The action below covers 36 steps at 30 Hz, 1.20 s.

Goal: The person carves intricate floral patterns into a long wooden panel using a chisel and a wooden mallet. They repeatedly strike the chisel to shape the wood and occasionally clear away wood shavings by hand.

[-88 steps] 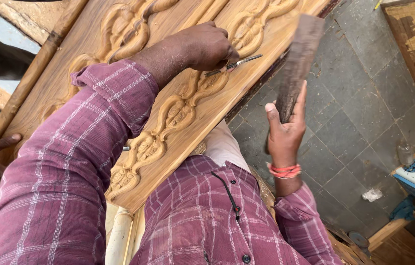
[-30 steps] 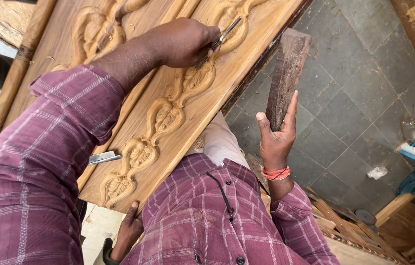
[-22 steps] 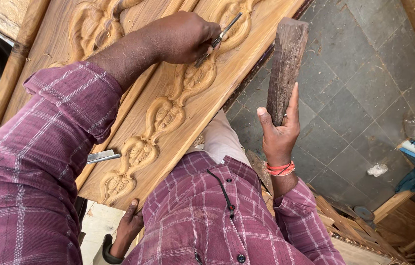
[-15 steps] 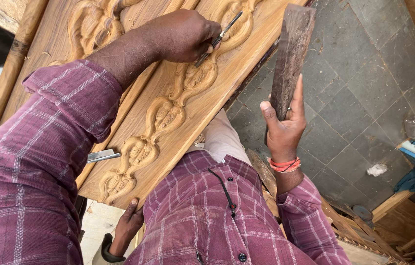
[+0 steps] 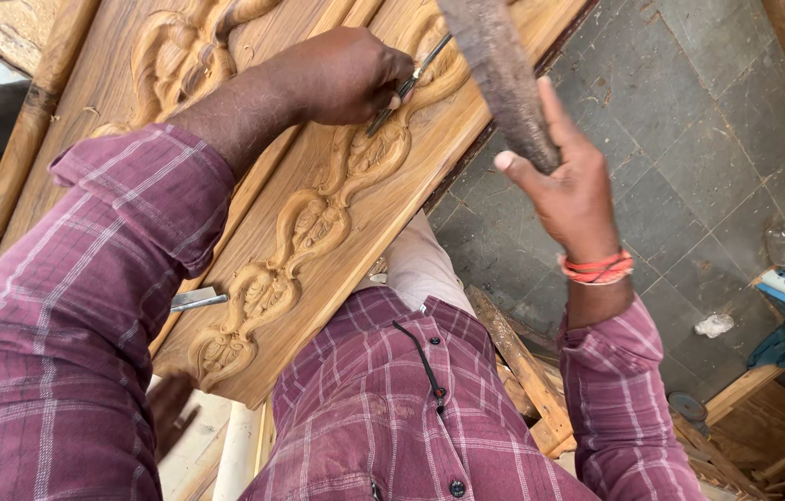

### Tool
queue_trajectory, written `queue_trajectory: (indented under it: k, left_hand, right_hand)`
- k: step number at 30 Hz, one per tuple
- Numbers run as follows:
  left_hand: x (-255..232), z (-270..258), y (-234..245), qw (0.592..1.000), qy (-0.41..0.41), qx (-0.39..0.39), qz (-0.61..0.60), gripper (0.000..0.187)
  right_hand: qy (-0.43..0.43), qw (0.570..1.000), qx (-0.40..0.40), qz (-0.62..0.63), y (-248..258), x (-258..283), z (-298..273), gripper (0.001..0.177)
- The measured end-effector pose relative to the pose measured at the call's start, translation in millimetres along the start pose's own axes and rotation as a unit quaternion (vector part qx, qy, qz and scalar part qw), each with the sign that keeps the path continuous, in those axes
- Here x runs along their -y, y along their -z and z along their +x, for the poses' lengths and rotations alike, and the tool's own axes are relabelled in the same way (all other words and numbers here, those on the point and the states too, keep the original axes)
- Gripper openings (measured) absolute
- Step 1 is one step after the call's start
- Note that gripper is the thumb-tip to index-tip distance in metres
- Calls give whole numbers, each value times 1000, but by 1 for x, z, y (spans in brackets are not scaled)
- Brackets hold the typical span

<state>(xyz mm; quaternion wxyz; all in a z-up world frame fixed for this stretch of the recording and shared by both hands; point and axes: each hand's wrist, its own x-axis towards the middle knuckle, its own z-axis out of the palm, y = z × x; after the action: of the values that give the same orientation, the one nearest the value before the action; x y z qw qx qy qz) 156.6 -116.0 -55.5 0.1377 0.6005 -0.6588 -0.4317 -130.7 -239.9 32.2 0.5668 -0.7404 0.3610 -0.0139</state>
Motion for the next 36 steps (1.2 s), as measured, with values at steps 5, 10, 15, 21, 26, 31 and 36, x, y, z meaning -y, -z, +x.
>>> queue_trajectory:
  k: [5, 10, 15, 21, 26, 31, 36]
  left_hand:
    - [-2, 2, 0, 999, -41, -7, -7, 9]
    - [-3, 0, 3, 999, -51, 4, -8, 11]
    - [-8, 9, 6, 999, -27, 43, 20, 19]
    - [-14, 12, 10, 997, -12, 71, 8, 21]
    - [-20, 20, 15, 994, 29, 103, 27, 30]
    - [-23, 21, 17, 988, 38, 148, 39, 27]
    - [-28, 18, 24, 991, 37, 130, 15, 28]
  right_hand:
    - [26, 999, -36, 0, -4, 9, -4, 82]
    - [-21, 997, -50, 46, -9, 15, -10, 84]
    - [51, 997, -59, 18, -21, 10, -17, 80]
    - [-129, 966, -141, 174, -27, 2, -29, 89]
    - [2, 998, -69, -1, -28, 4, -33, 81]
    - [-93, 979, -138, 120, -40, 6, -44, 88]
    - [-12, 992, -103, 75, -49, 10, -56, 80]
